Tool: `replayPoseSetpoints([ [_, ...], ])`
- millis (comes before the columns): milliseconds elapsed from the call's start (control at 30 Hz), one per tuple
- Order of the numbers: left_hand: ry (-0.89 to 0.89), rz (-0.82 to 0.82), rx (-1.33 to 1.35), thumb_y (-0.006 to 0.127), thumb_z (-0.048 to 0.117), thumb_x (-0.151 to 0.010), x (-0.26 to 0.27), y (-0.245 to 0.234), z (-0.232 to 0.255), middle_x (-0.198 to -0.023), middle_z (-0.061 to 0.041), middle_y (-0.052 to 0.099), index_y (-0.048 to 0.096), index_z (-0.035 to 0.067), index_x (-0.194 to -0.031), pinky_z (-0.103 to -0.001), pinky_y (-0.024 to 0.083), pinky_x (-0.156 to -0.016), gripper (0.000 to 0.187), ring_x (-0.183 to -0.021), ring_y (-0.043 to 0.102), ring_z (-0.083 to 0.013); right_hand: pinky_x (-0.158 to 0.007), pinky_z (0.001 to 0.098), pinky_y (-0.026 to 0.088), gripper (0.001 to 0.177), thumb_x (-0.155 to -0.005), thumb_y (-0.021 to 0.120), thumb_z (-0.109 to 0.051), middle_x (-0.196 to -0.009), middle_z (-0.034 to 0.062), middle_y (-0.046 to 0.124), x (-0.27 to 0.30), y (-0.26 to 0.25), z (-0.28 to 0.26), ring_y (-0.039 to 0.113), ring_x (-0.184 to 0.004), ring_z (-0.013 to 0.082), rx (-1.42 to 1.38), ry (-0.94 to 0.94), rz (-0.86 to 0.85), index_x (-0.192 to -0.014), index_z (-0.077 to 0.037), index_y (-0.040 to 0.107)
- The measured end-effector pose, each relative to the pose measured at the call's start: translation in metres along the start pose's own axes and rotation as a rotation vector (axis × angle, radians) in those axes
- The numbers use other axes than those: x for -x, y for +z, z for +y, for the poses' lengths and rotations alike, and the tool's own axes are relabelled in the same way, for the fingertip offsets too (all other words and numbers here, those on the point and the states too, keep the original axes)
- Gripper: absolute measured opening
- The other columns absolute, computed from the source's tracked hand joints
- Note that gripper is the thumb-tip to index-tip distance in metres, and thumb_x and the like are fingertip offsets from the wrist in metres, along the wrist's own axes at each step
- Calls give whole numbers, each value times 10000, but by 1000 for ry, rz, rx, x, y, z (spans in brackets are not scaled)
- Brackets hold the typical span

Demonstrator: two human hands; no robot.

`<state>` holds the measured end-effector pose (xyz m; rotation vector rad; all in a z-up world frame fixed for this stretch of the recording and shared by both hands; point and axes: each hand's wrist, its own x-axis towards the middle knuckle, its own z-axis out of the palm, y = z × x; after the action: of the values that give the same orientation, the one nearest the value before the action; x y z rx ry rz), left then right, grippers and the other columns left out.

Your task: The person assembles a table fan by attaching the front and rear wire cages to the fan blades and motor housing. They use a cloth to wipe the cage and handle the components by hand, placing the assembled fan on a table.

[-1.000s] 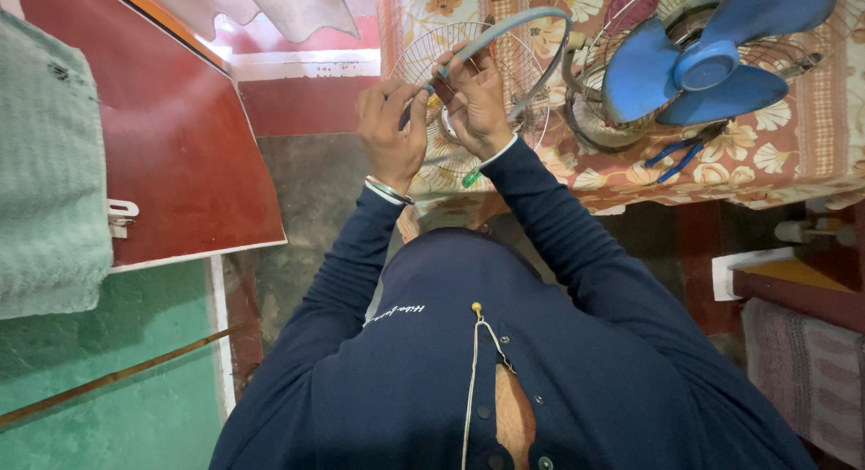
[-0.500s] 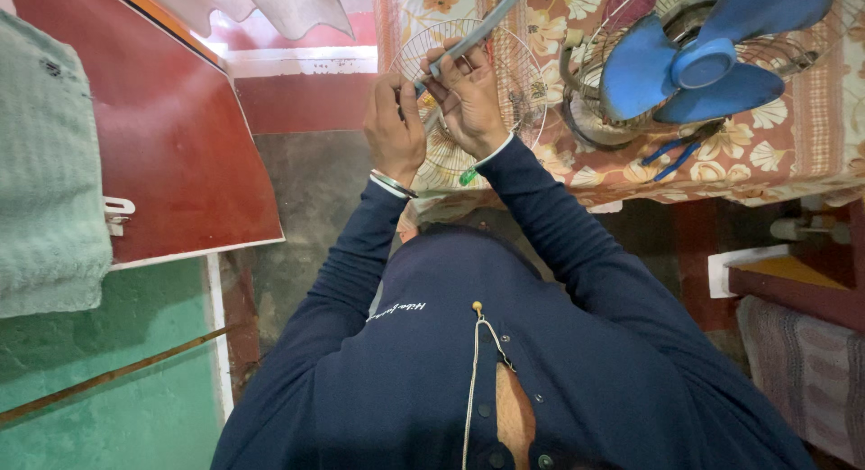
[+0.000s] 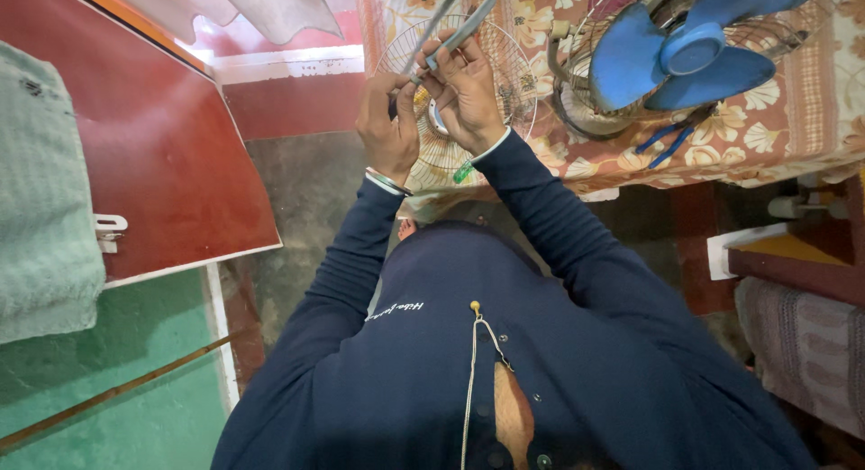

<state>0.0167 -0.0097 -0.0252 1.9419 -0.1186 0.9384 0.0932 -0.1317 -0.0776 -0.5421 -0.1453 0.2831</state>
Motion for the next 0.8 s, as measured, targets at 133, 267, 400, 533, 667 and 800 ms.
replayPoseSetpoints([
  [133,-68,13,63,651,95,-1052,5,7,-8,-935,-110,628,607,29,-1024,-360,517,-714,85,-789,630,-259,-961,374,595,332,-1002,728,-107,-1137,96,704,1,1,-2,704,-1078,217,35,-4,-11,-1284,-53,560],
  [267,-20,24,5,662,101,-1054,6,10,-12,-927,-98,623,606,40,-1032,-368,518,-743,86,-810,635,-270,-955,376,595,323,-1002,732,-115,-1128,95,705,1,1,-4,704,-1075,219,52,-7,15,-1270,-50,563],
  [400,-54,0,64,694,72,-975,1,9,-9,-936,-116,649,605,18,-1069,-370,515,-691,141,-753,630,-273,-960,374,591,317,-1011,731,-119,-1124,85,697,-1,4,-6,693,-1077,213,16,-27,-8,-1269,-60,556],
  [533,46,-7,16,654,44,-1021,-1,8,-8,-1010,-115,639,588,37,-1095,-387,539,-783,101,-901,668,-301,-950,382,600,315,-1003,725,-125,-1115,87,698,-2,6,-6,697,-1074,219,29,-15,6,-1260,-58,554],
  [667,-28,1,30,629,85,-1050,4,12,-13,-1009,-114,632,578,26,-1098,-388,527,-776,92,-895,655,-298,-949,377,602,319,-993,723,-119,-1109,92,703,-4,6,-5,701,-1068,219,32,2,27,-1261,-64,558],
  [800,-106,-12,21,580,129,-1103,6,11,-21,-965,-107,623,581,43,-1063,-385,515,-753,95,-826,629,-269,-956,379,597,314,-1000,732,-106,-1117,100,708,-5,5,-3,701,-1072,219,64,1,-28,-1259,-54,563],
])
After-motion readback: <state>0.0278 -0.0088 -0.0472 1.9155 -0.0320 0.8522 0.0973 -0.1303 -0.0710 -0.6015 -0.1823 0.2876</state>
